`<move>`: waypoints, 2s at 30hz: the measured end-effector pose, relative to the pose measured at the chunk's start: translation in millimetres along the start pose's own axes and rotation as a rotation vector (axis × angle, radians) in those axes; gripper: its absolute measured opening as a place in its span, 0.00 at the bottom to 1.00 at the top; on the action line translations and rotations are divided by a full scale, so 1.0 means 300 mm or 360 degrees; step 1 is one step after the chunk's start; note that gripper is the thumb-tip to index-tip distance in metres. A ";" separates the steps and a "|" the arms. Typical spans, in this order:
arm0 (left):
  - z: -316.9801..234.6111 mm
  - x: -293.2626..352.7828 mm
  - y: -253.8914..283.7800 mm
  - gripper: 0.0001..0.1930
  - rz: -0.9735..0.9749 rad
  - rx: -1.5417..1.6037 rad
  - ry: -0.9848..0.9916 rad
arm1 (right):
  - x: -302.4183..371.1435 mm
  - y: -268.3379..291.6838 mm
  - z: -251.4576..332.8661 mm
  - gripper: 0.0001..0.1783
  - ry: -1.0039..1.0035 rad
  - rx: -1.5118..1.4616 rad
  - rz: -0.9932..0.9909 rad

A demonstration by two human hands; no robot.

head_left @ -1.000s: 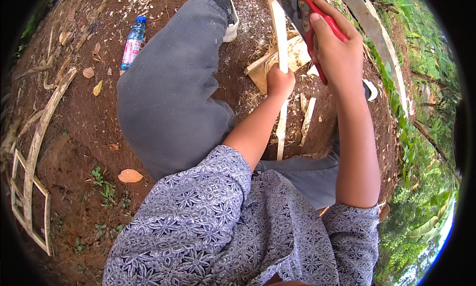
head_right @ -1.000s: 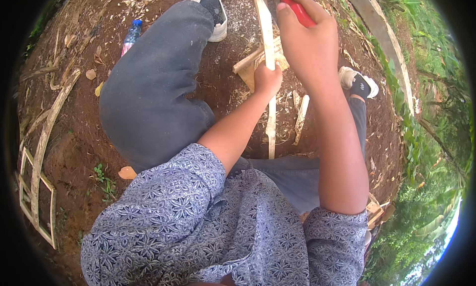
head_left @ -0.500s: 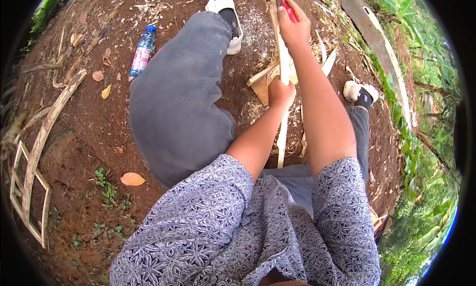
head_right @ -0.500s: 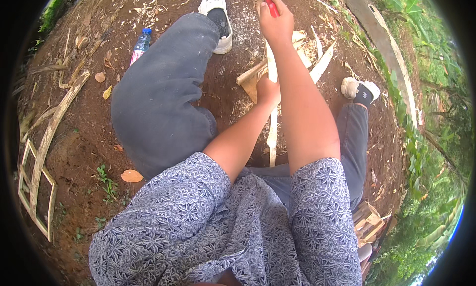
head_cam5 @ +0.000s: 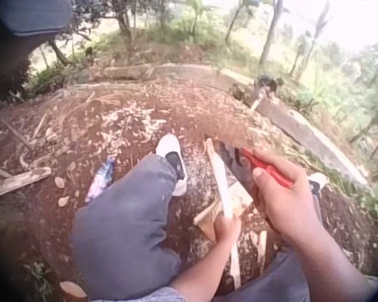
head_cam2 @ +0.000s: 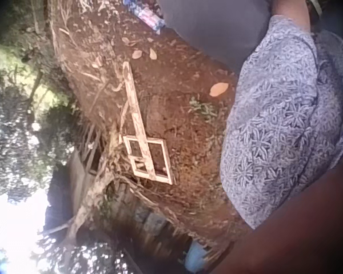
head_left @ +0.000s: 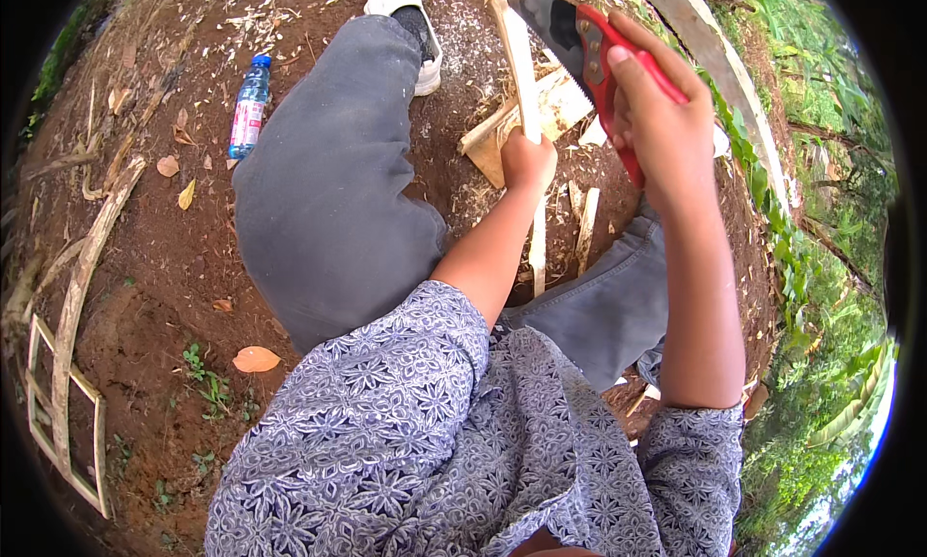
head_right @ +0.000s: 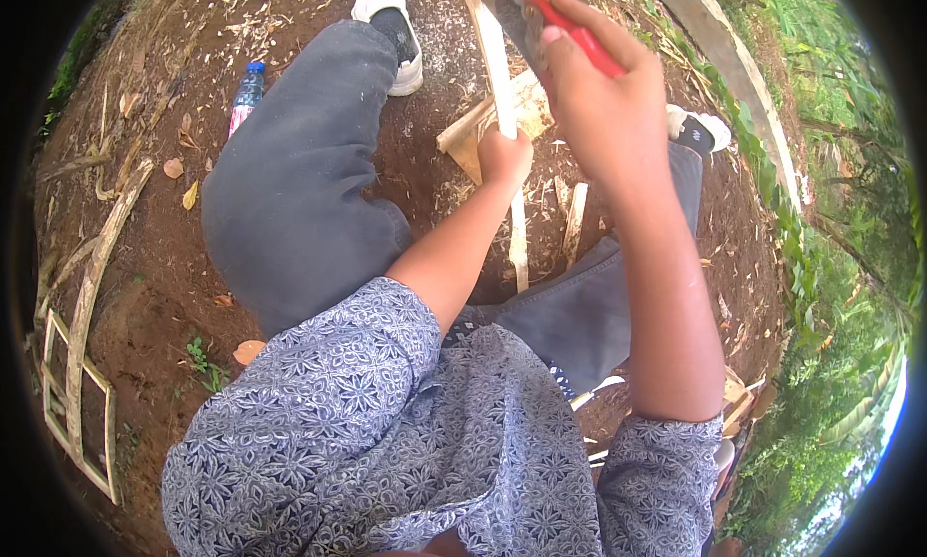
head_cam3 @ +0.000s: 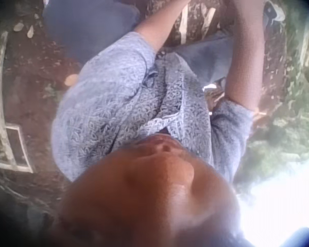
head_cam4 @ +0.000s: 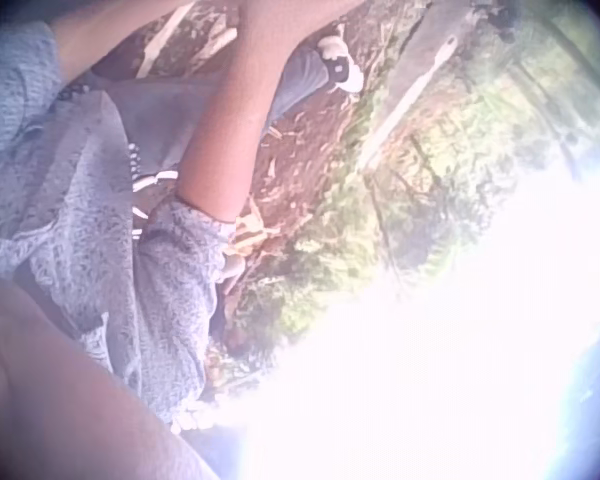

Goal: The person sits on the ground and uses a red hand saw to cut a long piece of light-colored wood. They hold the wood steady with their left hand and saw with their right hand, occasionally adjusting the wood's position. A water bottle and other wood pieces are visible on the ground nearby.

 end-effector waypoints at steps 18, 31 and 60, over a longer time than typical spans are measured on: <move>-0.022 -0.018 0.024 0.12 0.0003 0.0049 0.0038 | -0.575 -0.325 -0.510 0.22 0.0701 -0.0454 0.0006; -0.036 0.011 -0.003 0.13 -0.0013 0.0050 -0.0088 | 0.170 0.108 -0.072 0.23 0.0017 0.0062 0.0048; -0.006 -0.035 0.005 0.16 0.0010 0.0014 -0.0035 | 0.154 0.036 -0.259 0.25 0.0269 0.0063 -0.0033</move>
Point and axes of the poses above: each hand's wrist, its own x-axis away from the middle knuckle, its own y-axis out of the back of the hand, z = x × y, the point moved 3 cm from there along -x, towards the middle knuckle, and after that the axes turned 3 degrees about z, right-handed, at the moved point
